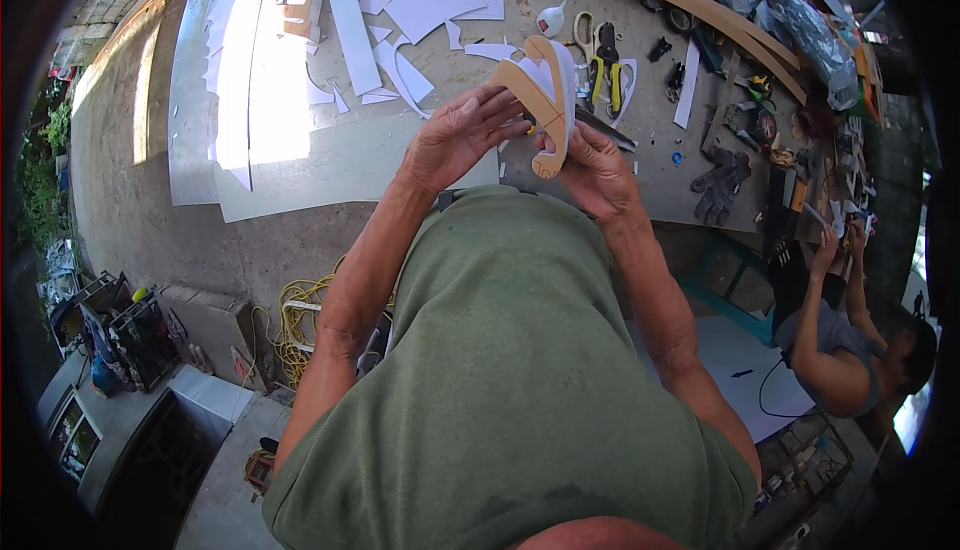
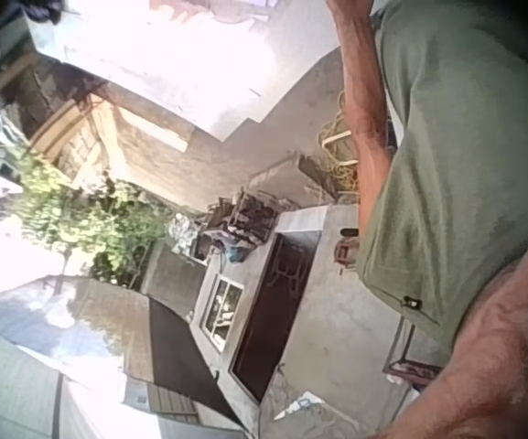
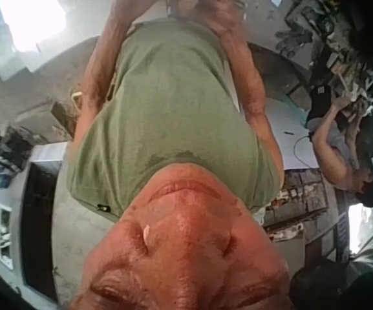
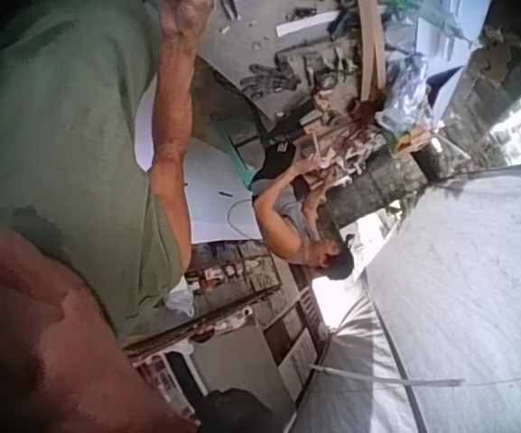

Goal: Trimming and refining the edges of foam/plastic sign letters using a utility knife.

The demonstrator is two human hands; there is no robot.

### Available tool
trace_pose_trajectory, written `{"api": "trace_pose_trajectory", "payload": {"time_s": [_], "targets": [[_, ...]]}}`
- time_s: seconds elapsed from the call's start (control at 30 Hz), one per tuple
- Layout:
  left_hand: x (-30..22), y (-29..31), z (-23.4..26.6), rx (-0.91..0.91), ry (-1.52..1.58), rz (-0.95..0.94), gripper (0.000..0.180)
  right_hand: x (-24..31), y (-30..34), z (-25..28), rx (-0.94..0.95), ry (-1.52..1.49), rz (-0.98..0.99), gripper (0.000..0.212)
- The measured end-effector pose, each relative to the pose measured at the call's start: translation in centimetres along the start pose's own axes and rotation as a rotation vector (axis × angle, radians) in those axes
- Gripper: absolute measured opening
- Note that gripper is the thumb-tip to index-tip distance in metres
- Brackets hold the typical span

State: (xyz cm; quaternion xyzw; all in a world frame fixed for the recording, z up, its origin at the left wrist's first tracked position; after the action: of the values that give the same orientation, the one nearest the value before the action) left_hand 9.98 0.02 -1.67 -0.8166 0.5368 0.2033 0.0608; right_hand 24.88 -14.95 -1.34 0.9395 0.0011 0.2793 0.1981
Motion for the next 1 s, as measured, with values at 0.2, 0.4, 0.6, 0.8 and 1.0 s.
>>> {"api": "trace_pose_trajectory", "payload": {"time_s": [0.2,0.4,0.6,0.8,1.0], "targets": [[-0.5,0.3,-3.1,-0.150,-0.343,-0.132,0.066,-1.6,0.3,-2.1,0.023,-0.059,-0.021,0.040],[-1.4,2.6,-3.8,-0.249,-0.565,-0.180,0.069,-0.4,1.3,-2.3,-0.139,0.548,0.052,0.050],[-0.9,4.1,-5.8,-0.281,-0.642,-0.174,0.075,1.7,1.6,-5.8,-0.183,0.822,0.230,0.063],[-0.4,4.7,-5.4,-0.280,-0.717,-0.181,0.077,1.6,2.2,-6.6,-0.180,0.997,0.293,0.063],[-0.6,5.0,-5.9,-0.278,-0.830,-0.187,0.077,1.6,3.2,-7.0,-0.190,1.203,0.395,0.060]]}}
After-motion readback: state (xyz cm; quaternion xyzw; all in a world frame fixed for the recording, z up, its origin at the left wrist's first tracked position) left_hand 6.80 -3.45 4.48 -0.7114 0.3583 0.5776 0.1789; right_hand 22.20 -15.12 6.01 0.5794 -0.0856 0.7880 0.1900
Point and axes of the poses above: each hand's wrist, its own y-axis away from the middle knuckle, its own z-axis out of the back of the hand, x = y × z, the point moved 2 cm from there along -y, towards the middle knuckle, and after that the axes turned 4 degrees about -z, right-handed, at the moved point
